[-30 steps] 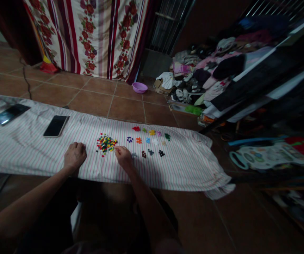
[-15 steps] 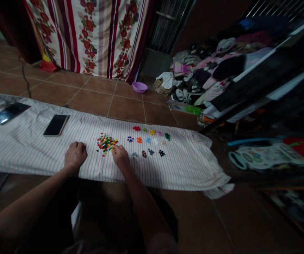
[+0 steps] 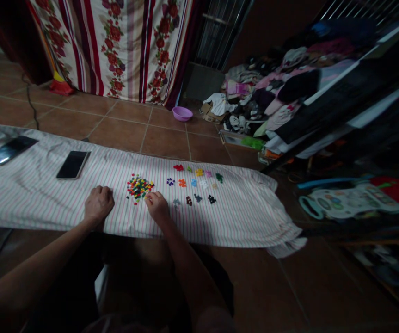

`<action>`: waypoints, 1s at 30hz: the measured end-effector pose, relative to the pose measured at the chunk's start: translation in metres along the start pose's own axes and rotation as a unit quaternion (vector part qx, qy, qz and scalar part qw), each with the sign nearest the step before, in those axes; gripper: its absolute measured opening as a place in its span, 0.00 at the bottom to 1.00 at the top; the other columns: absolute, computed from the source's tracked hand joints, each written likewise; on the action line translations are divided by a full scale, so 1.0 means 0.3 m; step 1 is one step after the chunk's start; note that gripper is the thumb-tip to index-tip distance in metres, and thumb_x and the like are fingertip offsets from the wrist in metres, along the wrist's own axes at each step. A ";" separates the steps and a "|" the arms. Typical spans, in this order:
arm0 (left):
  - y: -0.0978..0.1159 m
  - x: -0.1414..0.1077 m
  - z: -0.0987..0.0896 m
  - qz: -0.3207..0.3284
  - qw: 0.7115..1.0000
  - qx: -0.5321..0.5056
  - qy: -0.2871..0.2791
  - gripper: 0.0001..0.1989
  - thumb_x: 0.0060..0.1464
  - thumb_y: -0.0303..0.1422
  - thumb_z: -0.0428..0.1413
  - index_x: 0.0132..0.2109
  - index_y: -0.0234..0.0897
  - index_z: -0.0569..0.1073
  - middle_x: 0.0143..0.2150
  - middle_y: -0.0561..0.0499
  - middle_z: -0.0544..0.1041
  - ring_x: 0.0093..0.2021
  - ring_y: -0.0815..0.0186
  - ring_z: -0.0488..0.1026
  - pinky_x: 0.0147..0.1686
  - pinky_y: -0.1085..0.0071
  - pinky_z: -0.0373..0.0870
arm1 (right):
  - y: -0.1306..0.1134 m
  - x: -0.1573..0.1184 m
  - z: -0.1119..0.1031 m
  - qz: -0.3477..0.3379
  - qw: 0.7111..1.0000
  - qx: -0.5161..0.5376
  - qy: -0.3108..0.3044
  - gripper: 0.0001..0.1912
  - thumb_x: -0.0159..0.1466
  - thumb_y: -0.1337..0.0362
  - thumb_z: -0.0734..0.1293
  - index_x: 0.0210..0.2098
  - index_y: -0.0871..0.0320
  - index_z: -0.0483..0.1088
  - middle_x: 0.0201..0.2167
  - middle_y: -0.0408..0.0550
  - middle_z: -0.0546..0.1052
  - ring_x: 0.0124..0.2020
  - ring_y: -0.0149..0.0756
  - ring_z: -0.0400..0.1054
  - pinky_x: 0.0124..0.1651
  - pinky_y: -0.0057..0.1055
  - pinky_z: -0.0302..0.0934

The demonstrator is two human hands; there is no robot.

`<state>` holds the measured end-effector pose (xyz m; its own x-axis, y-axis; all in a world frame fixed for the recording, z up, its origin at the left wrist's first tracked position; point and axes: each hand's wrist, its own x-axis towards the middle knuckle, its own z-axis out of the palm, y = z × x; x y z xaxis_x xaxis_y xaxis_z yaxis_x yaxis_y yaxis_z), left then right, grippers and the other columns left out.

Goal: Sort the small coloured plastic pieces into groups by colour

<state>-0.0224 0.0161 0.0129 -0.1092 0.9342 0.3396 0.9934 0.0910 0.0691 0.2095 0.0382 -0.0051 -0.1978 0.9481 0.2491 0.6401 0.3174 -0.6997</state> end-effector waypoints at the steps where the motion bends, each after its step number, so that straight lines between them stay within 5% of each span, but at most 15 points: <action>1: -0.001 0.000 0.001 0.000 1.000 -0.002 0.001 0.15 0.61 0.33 0.40 0.39 0.34 0.71 0.35 0.41 0.70 0.40 0.56 0.65 0.38 0.63 0.59 | 0.003 -0.002 -0.002 0.001 1.000 0.013 0.002 0.06 0.62 0.65 0.63 0.35 0.55 0.72 0.35 0.47 0.74 0.35 0.33 0.69 0.41 0.28 0.64; 9: -0.005 -0.002 0.009 0.003 1.000 0.008 0.006 0.14 0.60 0.33 0.42 0.39 0.35 0.71 0.35 0.42 0.70 0.40 0.57 0.66 0.38 0.64 0.59 | 0.023 -0.009 -0.003 0.056 0.994 0.096 0.011 0.05 0.60 0.62 0.63 0.35 0.54 0.70 0.30 0.42 0.75 0.31 0.33 0.71 0.38 0.29 0.67; 19: -0.004 -0.002 0.011 -0.001 1.000 0.009 0.004 0.14 0.59 0.34 0.41 0.39 0.35 0.71 0.36 0.42 0.70 0.40 0.58 0.65 0.37 0.64 0.58 | 0.035 -0.015 -0.018 0.034 0.993 0.111 -0.003 0.09 0.61 0.64 0.63 0.40 0.54 0.73 0.36 0.45 0.78 0.36 0.34 0.73 0.43 0.31 0.67; 30: 0.002 -0.001 -0.005 0.001 1.000 0.001 0.004 0.15 0.60 0.34 0.40 0.38 0.35 0.70 0.35 0.42 0.70 0.40 0.58 0.66 0.36 0.65 0.58 | 0.045 -0.004 -0.059 0.098 0.979 0.179 0.018 0.06 0.62 0.61 0.62 0.36 0.54 0.70 0.29 0.41 0.77 0.29 0.32 0.75 0.32 0.27 0.67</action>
<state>-0.0219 0.0153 0.0142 -0.1069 0.9318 0.3470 0.9938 0.0891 0.0669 0.2316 0.0410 -0.0031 -0.0671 0.9922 0.1048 0.3615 0.1221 -0.9244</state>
